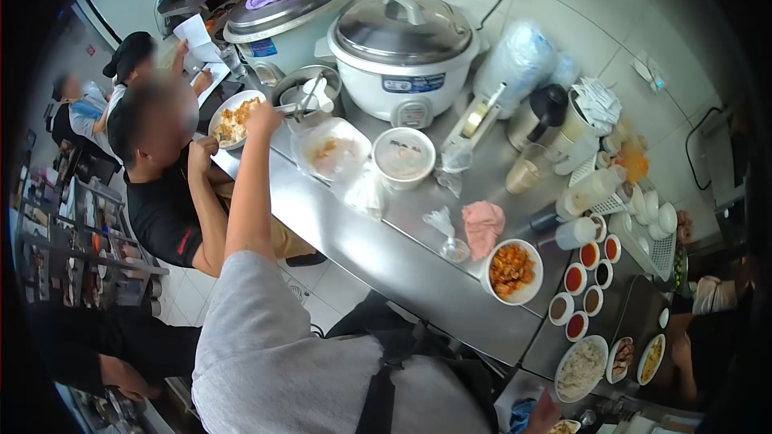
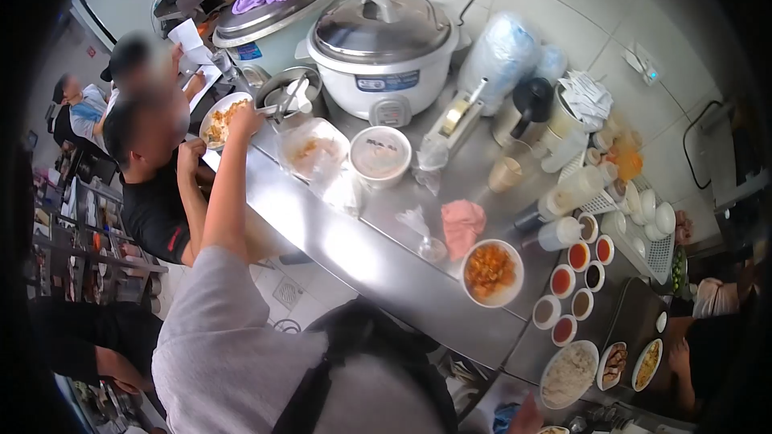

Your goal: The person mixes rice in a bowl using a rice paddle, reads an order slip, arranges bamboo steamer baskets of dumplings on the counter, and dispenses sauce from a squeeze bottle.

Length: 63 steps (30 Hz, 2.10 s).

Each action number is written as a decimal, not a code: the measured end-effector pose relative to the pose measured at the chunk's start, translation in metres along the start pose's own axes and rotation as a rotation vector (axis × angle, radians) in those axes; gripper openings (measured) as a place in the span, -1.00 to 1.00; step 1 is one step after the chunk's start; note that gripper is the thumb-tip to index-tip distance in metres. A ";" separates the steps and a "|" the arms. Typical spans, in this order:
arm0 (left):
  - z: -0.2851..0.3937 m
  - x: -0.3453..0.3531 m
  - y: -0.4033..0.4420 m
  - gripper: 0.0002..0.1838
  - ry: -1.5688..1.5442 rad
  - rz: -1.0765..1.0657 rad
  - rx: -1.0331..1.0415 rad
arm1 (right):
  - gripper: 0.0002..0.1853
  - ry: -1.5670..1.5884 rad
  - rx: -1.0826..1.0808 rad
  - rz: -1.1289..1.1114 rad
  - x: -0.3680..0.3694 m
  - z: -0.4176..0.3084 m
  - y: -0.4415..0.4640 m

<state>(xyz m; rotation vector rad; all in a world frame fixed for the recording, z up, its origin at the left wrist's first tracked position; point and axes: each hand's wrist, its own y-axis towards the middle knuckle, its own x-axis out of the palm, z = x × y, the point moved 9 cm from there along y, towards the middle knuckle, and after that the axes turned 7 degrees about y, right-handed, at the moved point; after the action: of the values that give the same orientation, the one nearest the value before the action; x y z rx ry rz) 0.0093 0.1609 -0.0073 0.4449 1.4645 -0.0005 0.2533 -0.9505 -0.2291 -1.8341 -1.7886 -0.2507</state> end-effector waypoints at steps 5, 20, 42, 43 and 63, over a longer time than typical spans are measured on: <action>0.005 -0.005 0.072 -0.71 -0.313 -0.530 0.143 | -0.62 -0.378 0.006 0.426 0.187 -0.015 -0.066; -0.037 -0.131 -0.003 -0.67 -0.219 -0.027 0.235 | -0.56 -0.644 -0.603 -0.231 0.524 0.038 -0.066; 0.337 -0.157 -0.543 -0.57 -1.423 -2.075 0.567 | -0.70 0.016 -0.096 -0.008 0.418 -0.017 -0.049; 0.353 -0.148 -0.563 -0.57 -1.369 -2.003 0.736 | -0.64 -0.224 -0.176 0.049 0.360 -0.047 -0.034; 0.721 -0.118 -0.779 -0.72 -0.469 -0.509 1.975 | -0.45 -2.033 -0.174 -0.028 0.082 -0.226 0.024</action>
<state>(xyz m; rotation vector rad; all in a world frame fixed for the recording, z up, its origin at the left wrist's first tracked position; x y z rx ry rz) 0.4760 -0.7958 -0.0914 1.4428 0.6135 -1.9210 0.3396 -0.9936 -0.0076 -2.1011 -2.7469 2.2424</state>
